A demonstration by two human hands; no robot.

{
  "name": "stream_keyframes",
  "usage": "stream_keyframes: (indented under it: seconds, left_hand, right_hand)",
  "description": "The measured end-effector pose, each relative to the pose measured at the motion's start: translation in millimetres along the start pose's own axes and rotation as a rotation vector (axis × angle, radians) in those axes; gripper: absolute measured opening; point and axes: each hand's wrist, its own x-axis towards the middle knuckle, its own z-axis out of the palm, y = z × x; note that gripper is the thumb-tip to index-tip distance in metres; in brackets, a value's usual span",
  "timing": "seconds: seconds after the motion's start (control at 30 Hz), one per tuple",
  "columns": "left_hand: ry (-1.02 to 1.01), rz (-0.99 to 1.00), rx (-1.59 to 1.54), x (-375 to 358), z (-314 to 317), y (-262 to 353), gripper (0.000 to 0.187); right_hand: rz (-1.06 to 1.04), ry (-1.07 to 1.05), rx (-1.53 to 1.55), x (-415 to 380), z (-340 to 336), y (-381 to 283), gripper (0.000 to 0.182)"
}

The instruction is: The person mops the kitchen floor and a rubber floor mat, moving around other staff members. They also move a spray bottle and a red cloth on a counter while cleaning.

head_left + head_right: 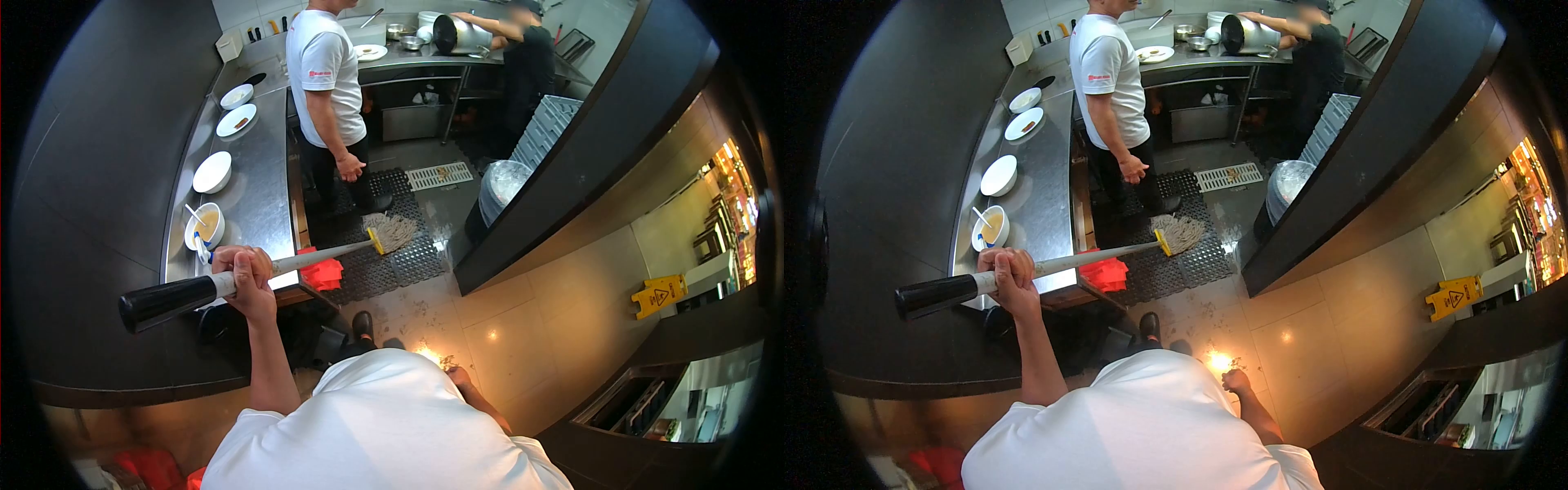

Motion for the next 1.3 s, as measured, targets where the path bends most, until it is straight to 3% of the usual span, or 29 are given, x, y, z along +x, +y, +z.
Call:
stream_keyframes:
  seconds: [0.17, 0.27, 0.57, 0.7, 0.73, 0.83, 0.93, 1.03, 1.13, 1.23, 1.3]
  left_hand:
    - [0.040, 0.050, 0.041, 2, 4, -2, 0.018]
    - [0.028, 0.044, 0.021, 2, 7, -2, 0.019]
    - [0.007, -0.008, -0.009, 3, 9, -3, 0.019]
    - [0.019, 0.008, 0.013, 3, 11, -3, 0.019]
    - [0.019, 0.010, 0.020, 3, 10, -3, 0.019]
    - [0.012, 0.003, 0.012, 3, 8, -2, 0.020]
    - [0.004, 0.003, 0.004, 3, 6, -1, 0.019]
    - [0.024, 0.023, 0.023, 4, 7, -1, 0.019]
    - [0.030, 0.033, 0.027, 4, 8, -1, 0.018]
    - [0.014, 0.028, 0.023, 3, 2, -1, 0.018]
    - [0.012, 0.027, 0.028, 2, -1, -1, 0.018]
  right_hand:
    - [-0.187, 0.018, -0.257, 13, 8, 19, 0.019]
    - [-0.034, -0.029, -0.107, 14, 5, 18, 0.023]
    - [0.049, 0.015, 0.022, 3, -8, 0, 0.025]
    - [-0.221, -0.024, -0.168, 8, -6, 9, 0.022]
    - [0.027, -0.020, 0.039, 10, -5, 11, 0.020]
    - [-0.200, -0.079, -0.428, 27, 1, 32, 0.022]
    - [-0.172, -0.063, -0.325, 16, -2, 22, 0.023]
    - [0.054, -0.034, -0.105, 18, 0, 19, 0.024]
    - [-0.191, -0.031, -0.273, 14, -4, 18, 0.027]
    - [-0.039, 0.011, -0.082, 20, 0, 18, 0.031]
    - [-0.065, -0.030, -0.113, 20, 0, 15, 0.032]
